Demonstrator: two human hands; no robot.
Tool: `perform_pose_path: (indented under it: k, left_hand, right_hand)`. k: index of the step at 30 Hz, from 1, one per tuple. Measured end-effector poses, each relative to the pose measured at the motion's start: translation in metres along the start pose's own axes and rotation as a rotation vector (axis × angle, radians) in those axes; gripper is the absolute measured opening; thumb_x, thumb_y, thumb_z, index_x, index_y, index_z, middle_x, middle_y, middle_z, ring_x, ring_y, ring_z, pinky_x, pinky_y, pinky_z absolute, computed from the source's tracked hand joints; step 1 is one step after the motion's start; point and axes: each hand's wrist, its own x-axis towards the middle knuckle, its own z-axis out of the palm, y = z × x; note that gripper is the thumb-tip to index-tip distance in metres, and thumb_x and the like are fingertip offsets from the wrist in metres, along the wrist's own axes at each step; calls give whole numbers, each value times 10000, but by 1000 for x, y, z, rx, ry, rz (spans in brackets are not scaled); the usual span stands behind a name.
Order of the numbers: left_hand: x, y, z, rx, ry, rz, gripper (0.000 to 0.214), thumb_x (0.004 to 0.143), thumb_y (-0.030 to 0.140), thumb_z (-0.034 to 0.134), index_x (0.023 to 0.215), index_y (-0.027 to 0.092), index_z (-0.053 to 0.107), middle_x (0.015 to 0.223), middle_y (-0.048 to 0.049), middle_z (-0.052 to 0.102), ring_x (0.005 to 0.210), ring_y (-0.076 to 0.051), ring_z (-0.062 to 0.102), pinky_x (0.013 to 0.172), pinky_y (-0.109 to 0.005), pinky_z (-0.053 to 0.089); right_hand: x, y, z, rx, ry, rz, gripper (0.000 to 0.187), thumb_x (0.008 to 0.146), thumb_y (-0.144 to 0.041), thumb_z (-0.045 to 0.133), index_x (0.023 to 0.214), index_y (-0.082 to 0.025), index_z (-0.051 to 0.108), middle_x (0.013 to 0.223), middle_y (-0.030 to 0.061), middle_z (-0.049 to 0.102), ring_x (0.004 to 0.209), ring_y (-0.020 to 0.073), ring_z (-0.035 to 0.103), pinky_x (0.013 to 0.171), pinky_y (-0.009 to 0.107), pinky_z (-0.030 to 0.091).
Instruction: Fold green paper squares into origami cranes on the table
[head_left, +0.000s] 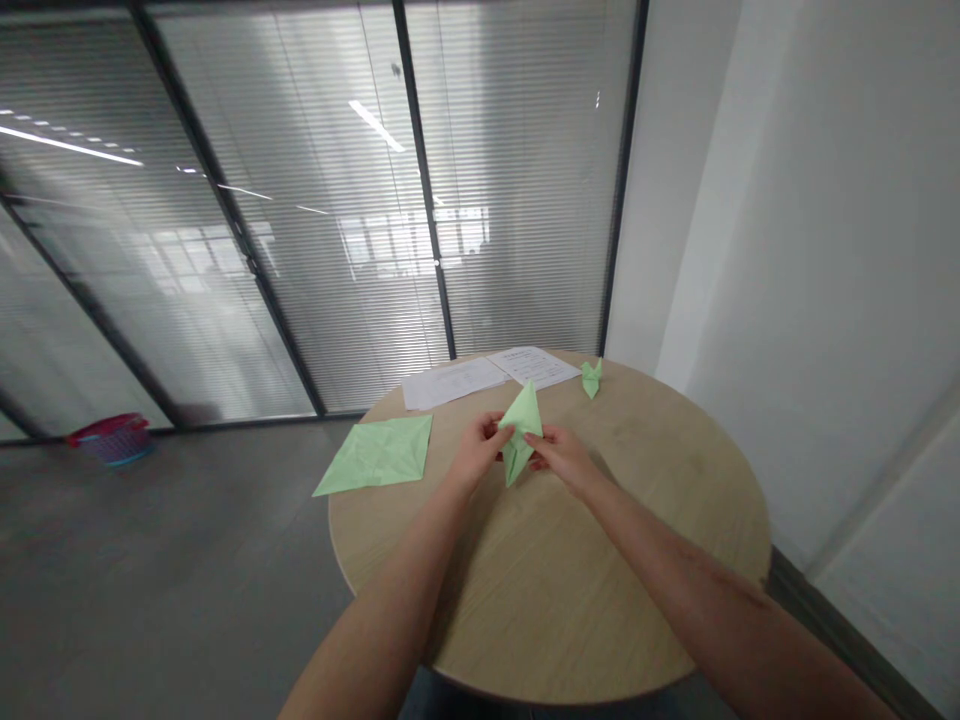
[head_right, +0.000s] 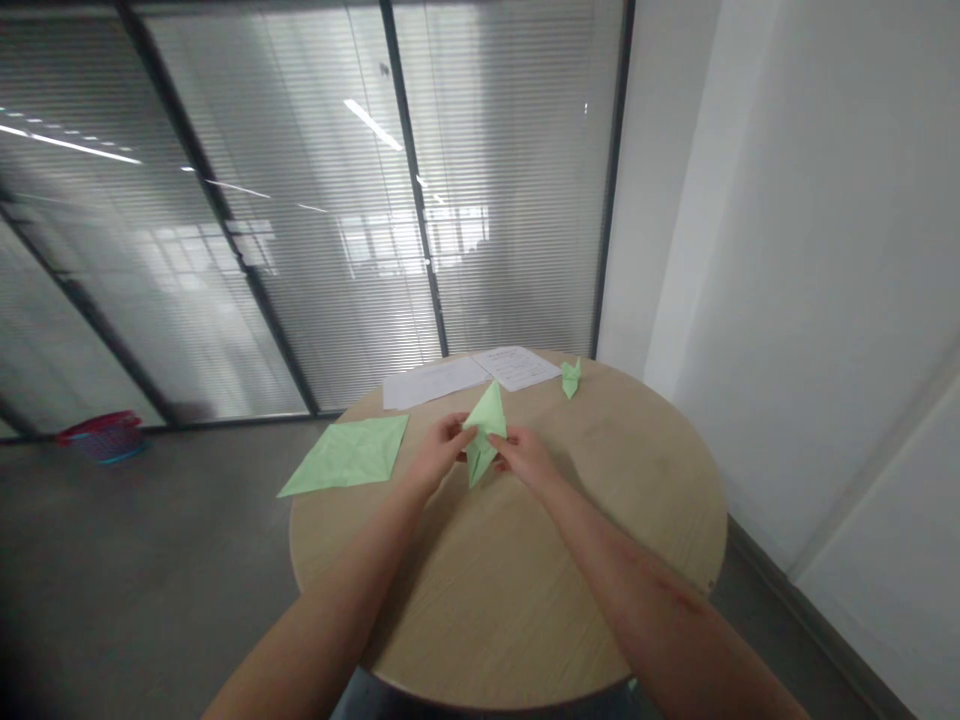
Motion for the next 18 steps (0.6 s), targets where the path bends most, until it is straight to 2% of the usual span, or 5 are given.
perform_pose_path:
  k: [2, 4, 8, 13, 18]
  left_hand:
    - [1, -2, 1, 56, -54, -26, 335, 783, 448, 644, 890, 132, 674, 748, -40, 659, 673, -161, 607, 558, -238, 483]
    - [2, -4, 2, 73, -51, -46, 356, 778, 488, 641, 783, 134, 669, 709, -37, 649, 656, -166, 607, 562, -251, 489]
    - [2, -6, 1, 34, -36, -80, 395, 774, 526, 643, 757, 132, 671, 699, -42, 655, 643, -170, 613, 583, -276, 514]
    - [-1, -6, 0, -60, -62, -119, 419, 790, 536, 635, 772, 120, 680, 733, -69, 678, 643, -174, 623, 605, -298, 538]
    - [-1, -7, 0, -64, -71, -153, 451, 829, 564, 580, 780, 127, 680, 777, -90, 697, 662, -180, 644, 611, -297, 546]
  right_hand:
    - [0, 0, 0, -32, 8, -34, 300, 768, -446, 700, 926, -191, 707, 878, 75, 730, 717, 198, 675, 595, 284, 534]
    - [0, -1, 1, -26, 10, -44, 307, 779, -481, 681, 916, -208, 707, 874, 68, 729, 723, 208, 676, 612, 307, 542]
    - [-1, -1, 2, 36, 17, -1, 346, 813, -556, 607, 866, -226, 699, 859, 67, 721, 732, 218, 677, 637, 346, 556]
    - [0, -2, 1, 4, -31, -28, 351, 770, -546, 652, 788, -196, 673, 814, 64, 709, 723, 214, 669, 634, 340, 549]
    - [1, -4, -2, -51, 22, -63, 341, 772, -528, 651, 761, -188, 667, 771, 61, 702, 683, 203, 658, 603, 316, 538]
